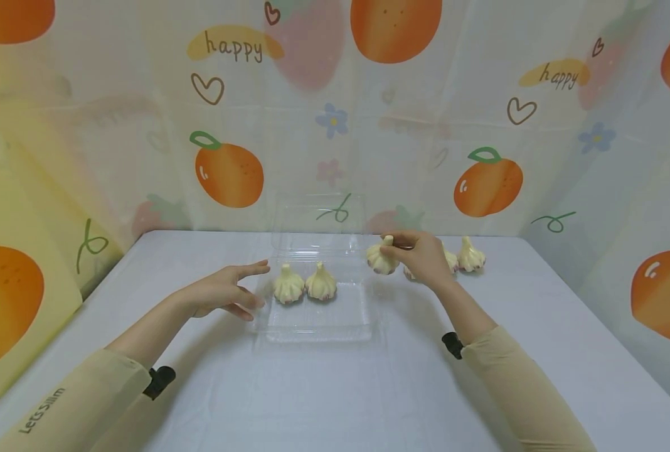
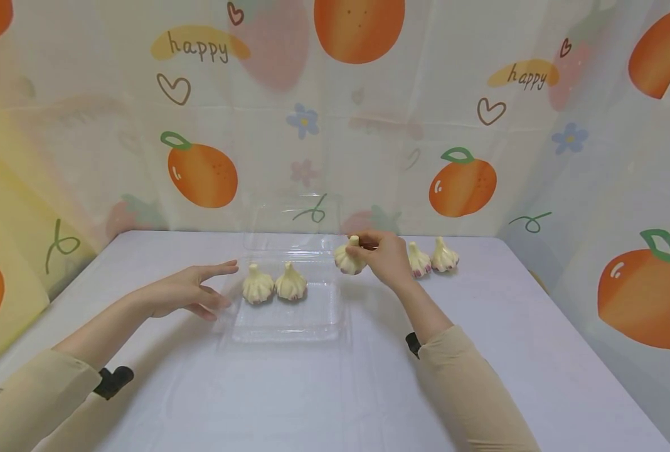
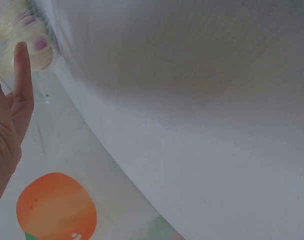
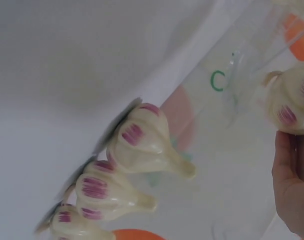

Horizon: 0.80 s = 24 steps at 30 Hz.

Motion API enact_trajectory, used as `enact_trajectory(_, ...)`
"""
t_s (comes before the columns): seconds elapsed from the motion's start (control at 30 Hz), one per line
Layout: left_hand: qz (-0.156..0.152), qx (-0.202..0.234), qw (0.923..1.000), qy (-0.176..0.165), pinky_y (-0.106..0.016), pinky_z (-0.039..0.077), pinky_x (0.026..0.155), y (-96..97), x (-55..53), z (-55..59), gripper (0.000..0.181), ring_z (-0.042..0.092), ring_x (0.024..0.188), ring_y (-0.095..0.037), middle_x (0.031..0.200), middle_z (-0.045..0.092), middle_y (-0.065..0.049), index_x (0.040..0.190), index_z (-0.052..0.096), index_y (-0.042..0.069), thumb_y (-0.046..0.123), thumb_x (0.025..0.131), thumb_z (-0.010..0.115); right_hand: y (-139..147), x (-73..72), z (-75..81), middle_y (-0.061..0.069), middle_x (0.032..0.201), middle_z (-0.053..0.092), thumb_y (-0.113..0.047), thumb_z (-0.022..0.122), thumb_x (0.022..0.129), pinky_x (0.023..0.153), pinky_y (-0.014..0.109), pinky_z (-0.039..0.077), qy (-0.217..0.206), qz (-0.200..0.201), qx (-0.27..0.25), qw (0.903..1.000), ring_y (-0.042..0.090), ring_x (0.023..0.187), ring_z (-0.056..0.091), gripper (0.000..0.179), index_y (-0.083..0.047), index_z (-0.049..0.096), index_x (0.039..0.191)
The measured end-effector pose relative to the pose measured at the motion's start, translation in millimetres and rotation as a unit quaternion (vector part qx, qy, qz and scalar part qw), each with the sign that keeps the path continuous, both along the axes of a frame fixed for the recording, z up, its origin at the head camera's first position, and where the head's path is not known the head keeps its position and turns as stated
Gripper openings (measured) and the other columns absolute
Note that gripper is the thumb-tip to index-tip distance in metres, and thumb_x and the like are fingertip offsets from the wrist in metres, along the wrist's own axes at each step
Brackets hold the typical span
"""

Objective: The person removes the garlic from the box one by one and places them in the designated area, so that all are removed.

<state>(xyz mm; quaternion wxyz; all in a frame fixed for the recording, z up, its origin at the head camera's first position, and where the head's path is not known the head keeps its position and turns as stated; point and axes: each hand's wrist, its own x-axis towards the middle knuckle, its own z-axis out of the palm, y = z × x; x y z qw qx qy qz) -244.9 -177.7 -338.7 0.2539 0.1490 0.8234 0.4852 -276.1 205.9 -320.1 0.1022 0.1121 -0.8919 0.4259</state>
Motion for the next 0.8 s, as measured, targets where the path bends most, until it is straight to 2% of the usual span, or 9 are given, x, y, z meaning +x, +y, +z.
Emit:
enact_trajectory(0.23, 0.0, 0.005, 1.0, -0.002, -0.034, 0.063, 0.081, 0.6, 1.0, 1.0, 0.087, 0.067, 0.107, -0.026, 0.169, 0.001, -0.009, 0.158, 0.018, 0.006, 0.008, 0.088, 0.069, 14, -2.1, -0.9, 0.007, 0.114, 0.076, -0.034, 0.075, 0.087, 0.096, 0.041, 0.057, -0.005, -0.01, -0.002, 0.9999, 0.024, 0.112, 0.069, 0.036, -0.016, 0.073, 0.118)
enact_trajectory(0.37, 0.0, 0.002, 1.0, 0.002, -0.034, 0.063, 0.081, 0.4, 1.1, 1.1, 0.086, 0.066, 0.109, -0.027, 0.169, 0.001, -0.009, 0.158, 0.018, 0.006, 0.008, 0.088, 0.068, 23, -3.6, -2.1, 0.006, 0.115, 0.076, -0.036, 0.075, 0.087, 0.094, 0.034, 0.056, -0.01, -0.016, -0.013, 0.9997, 0.023, 0.113, 0.069, 0.037, -0.016, 0.072, 0.119)
enact_trajectory(0.53, 0.0, 0.002, 1.0, 0.001, -0.035, 0.063, 0.081, 0.5, 1.4, 1.0, 0.086, 0.065, 0.111, -0.028, 0.169, 0.001, -0.009, 0.158, 0.018, 0.006, 0.007, 0.089, 0.067, 36, -4.4, -2.7, 0.008, 0.113, 0.076, -0.036, 0.075, 0.087, 0.086, 0.02, 0.054, -0.005, -0.015, -0.02, 0.9997, 0.022, 0.111, 0.068, 0.036, -0.017, 0.073, 0.117)
enact_trajectory(0.8, 0.001, 0.007, 1.0, -0.003, -0.034, 0.063, 0.08, 1.4, 1.8, 0.5, 0.086, 0.065, 0.111, -0.028, 0.169, -0.001, -0.01, 0.158, 0.017, 0.006, 0.006, 0.088, 0.067, 54, -6.2, -3.2, 0.009, 0.118, 0.074, -0.038, 0.074, 0.088, 0.089, 0.021, 0.053, -0.029, -0.008, -0.013, 0.9995, 0.014, 0.106, 0.068, 0.039, -0.015, 0.072, 0.119)
